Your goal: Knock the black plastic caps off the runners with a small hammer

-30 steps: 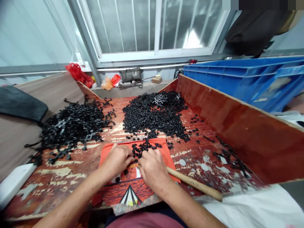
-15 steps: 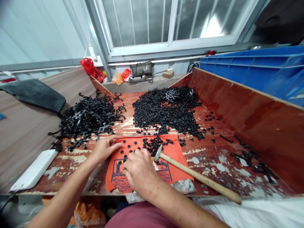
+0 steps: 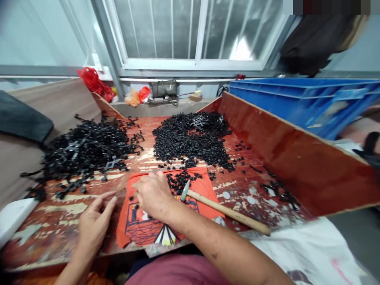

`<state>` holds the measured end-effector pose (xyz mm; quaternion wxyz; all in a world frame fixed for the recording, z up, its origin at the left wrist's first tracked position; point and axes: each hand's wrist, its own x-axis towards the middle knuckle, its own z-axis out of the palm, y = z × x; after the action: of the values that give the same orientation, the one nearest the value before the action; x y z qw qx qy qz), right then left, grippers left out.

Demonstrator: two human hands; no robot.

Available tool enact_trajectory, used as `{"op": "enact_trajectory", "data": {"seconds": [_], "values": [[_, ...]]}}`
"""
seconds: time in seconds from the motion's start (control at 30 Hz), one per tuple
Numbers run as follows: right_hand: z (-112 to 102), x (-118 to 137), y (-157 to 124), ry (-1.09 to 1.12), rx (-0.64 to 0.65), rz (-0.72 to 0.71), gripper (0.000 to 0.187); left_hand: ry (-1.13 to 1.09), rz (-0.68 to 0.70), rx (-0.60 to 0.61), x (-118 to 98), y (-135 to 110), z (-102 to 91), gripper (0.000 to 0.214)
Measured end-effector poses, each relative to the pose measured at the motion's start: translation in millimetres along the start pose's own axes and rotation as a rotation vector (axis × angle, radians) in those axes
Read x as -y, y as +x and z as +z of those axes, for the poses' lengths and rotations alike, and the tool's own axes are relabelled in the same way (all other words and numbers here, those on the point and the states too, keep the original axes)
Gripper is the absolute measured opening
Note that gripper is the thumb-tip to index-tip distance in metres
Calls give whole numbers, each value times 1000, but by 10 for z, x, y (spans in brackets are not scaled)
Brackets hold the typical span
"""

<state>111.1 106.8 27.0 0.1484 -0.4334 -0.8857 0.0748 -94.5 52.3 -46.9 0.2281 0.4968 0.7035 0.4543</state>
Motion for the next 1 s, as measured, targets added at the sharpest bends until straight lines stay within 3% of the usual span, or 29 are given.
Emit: {"op": "enact_trajectory", "data": {"seconds": [0.17,0.23,0.3,0.37,0.43,0.53,0.6,0.77,1.0], "values": [[-292,-535,-425,-86,-60,172,20,-26,-11,-55,102,40,23,42],[-263,-600,-541,-78,-51,141,14,59,66,-126,18,13,13,37],[-165,-588,-621,-61,-50,81,12,162,228,-150,-172,-47,25,29],[-57,-562,-675,-44,-75,44,16,229,435,-32,-439,-116,89,22],[10,-573,-710,-15,-121,38,16,310,573,166,-730,-168,213,19],[-11,-643,-746,54,-212,48,11,523,625,424,-1090,-185,460,18],[-86,-673,-792,97,-277,70,11,680,639,503,-1244,-166,617,16],[-226,-584,-1089,178,-301,65,16,882,756,620,-1392,-89,882,18],[-150,-510,-1434,260,-288,91,19,815,814,816,-1355,88,1049,23]]}}
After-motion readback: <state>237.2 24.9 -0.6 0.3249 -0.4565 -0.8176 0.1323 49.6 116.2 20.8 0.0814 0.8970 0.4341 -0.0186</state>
